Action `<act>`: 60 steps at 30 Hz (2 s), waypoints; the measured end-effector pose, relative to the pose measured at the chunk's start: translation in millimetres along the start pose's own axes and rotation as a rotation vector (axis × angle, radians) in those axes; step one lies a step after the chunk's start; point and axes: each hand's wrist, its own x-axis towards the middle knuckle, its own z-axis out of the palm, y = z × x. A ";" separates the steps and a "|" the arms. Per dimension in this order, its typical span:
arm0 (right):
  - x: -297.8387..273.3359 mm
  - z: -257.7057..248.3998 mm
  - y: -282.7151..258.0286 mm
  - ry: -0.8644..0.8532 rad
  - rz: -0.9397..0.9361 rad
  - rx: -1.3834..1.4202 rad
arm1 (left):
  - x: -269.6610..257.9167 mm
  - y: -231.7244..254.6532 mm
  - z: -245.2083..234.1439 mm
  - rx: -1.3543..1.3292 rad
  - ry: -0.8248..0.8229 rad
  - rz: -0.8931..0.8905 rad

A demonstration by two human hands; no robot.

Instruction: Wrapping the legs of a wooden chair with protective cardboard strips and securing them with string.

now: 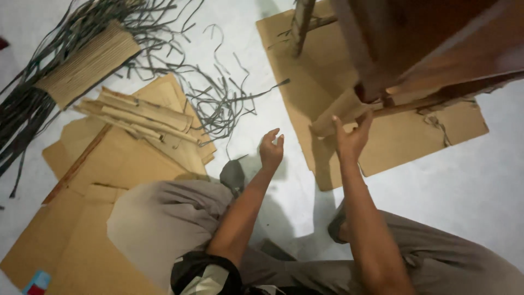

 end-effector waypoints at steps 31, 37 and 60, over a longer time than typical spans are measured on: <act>-53.7 20.6 96.8 0.115 0.036 -0.040 | 4.7 -68.3 -82.3 0.681 -0.087 -0.366; -90.1 26.0 80.6 0.017 -0.040 -0.149 | -9.1 -24.2 -56.5 0.690 0.171 0.318; -17.4 -24.8 92.7 0.165 0.838 0.905 | -2.7 117.9 5.5 0.131 -0.046 0.754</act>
